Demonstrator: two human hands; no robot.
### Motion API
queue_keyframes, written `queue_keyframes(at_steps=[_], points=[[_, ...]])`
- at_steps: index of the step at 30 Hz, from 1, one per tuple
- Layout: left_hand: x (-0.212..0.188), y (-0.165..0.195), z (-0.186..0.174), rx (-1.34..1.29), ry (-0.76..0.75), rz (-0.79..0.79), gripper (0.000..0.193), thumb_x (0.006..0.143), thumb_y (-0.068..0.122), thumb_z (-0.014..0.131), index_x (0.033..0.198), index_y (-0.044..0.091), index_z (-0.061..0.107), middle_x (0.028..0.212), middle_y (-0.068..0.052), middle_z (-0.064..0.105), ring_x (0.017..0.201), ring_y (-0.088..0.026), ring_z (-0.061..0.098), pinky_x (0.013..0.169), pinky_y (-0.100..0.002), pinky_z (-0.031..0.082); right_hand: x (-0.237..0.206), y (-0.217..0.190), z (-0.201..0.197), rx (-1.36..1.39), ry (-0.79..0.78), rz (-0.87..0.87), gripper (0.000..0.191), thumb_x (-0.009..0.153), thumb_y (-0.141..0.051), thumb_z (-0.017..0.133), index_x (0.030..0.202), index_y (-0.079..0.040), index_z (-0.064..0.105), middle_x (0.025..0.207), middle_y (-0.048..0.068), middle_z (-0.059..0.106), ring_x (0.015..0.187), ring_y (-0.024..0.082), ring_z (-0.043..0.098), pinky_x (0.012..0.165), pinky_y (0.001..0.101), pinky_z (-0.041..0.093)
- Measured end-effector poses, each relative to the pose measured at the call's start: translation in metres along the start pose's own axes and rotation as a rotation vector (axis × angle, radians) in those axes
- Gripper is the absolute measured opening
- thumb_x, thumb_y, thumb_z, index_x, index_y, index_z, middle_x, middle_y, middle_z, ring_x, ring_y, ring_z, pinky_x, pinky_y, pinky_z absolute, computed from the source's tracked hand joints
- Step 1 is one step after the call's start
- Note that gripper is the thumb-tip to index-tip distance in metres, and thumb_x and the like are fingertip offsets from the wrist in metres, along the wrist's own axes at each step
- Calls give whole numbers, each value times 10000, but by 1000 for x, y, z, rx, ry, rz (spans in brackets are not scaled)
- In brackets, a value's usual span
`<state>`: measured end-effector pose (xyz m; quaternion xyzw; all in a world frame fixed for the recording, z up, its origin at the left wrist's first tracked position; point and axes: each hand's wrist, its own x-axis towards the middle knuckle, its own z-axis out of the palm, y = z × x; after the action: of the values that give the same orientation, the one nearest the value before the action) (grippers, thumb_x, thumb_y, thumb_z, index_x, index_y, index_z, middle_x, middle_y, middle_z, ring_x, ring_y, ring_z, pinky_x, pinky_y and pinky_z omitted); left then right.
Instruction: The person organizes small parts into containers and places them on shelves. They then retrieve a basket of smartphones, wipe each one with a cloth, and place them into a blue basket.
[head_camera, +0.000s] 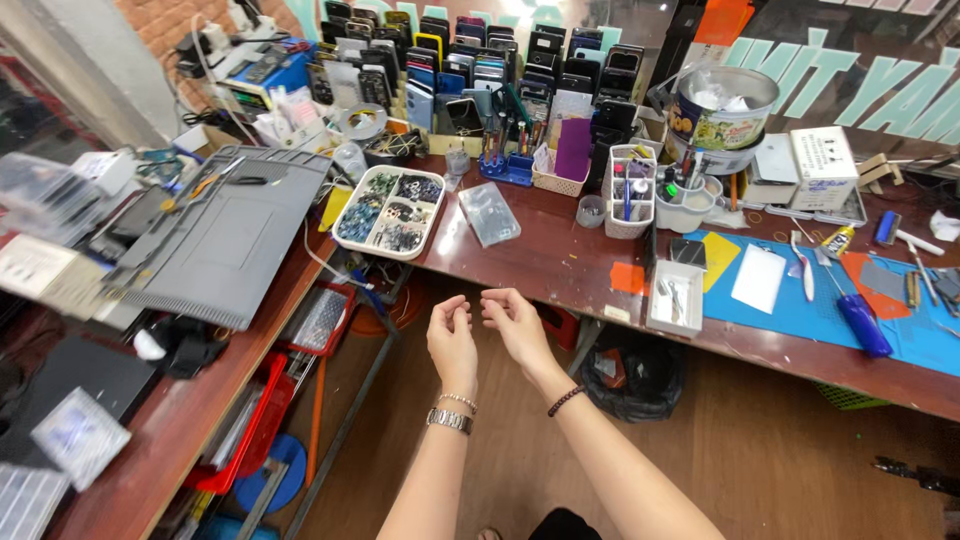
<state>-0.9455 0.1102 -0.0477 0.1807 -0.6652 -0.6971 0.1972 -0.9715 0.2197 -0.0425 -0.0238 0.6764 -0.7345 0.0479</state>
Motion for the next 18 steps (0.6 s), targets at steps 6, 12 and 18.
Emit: queue_keyframes(at_steps=[6,12,18], points=[[93,-37,71,42,-3,-49,423,968,147,572,1379,61,521,1049,-83,780,941,-161,689,869,-306,530,131,48,-43,64,80,20,371,1000,-161,601,1332,4,588,1272,125,673,1115,173,663,928,317,584],[215,-122,153,87,49,-213,538,959,199,600,1468,83,471,1236,-126,720,1113,-212,679,961,-352,521,285,109,-85,-276,113,103,515,965,-261,637,1414,-20,559,1296,166,698,1137,231,670,970,360,525],[301,-219,196,151,142,-392,665,953,233,639,1539,53,380,1467,-184,547,1288,-266,599,1060,-364,467,393,189,-114,-578,85,110,570,965,-296,663,1419,19,523,1435,226,558,1320,330,535,1064,395,436]])
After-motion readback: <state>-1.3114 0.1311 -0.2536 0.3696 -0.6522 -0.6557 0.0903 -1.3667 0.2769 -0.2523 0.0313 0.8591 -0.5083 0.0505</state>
